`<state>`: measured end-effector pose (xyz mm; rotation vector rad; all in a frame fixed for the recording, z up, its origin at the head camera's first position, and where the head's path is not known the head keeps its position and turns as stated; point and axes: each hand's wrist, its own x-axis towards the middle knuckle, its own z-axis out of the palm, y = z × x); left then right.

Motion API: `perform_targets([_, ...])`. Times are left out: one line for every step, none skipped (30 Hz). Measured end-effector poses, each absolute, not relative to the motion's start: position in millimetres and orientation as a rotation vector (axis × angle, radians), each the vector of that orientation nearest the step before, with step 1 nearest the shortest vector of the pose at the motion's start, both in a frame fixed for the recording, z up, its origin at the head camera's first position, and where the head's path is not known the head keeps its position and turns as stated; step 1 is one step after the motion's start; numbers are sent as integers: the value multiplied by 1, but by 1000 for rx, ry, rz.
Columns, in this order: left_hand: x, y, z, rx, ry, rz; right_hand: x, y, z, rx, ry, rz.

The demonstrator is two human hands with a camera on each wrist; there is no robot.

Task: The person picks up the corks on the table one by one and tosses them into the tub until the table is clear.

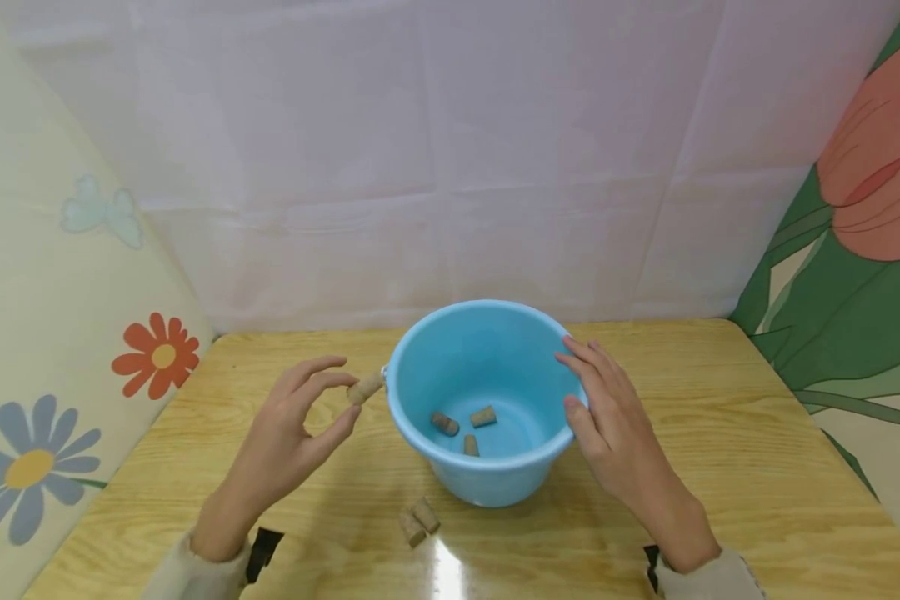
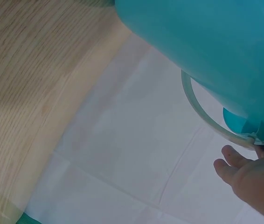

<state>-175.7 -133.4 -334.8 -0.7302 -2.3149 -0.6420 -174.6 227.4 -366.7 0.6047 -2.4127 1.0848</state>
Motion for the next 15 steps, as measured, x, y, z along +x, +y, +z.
perform_targets([-176,-132,-334,-735,-2312,-644,-175,227,-367,604,-2414,1087])
perform_targets([-177,-130,-333,-740,-2314,-648,-175,227,-367,604,-2415,1089])
perform_targets([-177,-128,-333,-746,-2315,-650,-175,228,-367,601,-2418,1091])
perform_targets([-178,-126,-332,-753,-2318,-654,-175,228,-367,601,-2420,1094])
perform_targets([-179,-123,-332,-761,-2321,-657,-175,228,-367,597,-2423,1095])
perform_targets([-179,-121,-331,-769,-2325,-659,-175,228,-367,594,-2426,1096])
perform_targets([-180,-119,-331,-779,-2328,-661,-175,227,-367,591,-2429,1099])
perform_targets([-181,-117,-331,-786,-2330,-660,-175,227,-367,588,-2432,1101])
perform_targets([-181,-115,-331,-794,-2328,-660,-175,227,-367,585,-2436,1100])
perform_targets([-182,-113,-330,-800,-2328,-662,-175,227,-367,584,-2438,1098])
perform_targets([-183,-111,-330,-806,-2326,-664,-175,227,-367,584,-2438,1096])
perform_targets([-184,-109,-330,-811,-2323,-666,-175,227,-367,588,-2436,1094])
perform_targets([-185,-107,-329,-818,-2316,-666,-176,227,-367,588,-2437,1092])
perform_targets([-186,-106,-329,-822,-2312,-668,-176,227,-367,587,-2438,1089])
perform_targets([-187,-104,-329,-829,-2307,-673,-176,226,-367,586,-2440,1086])
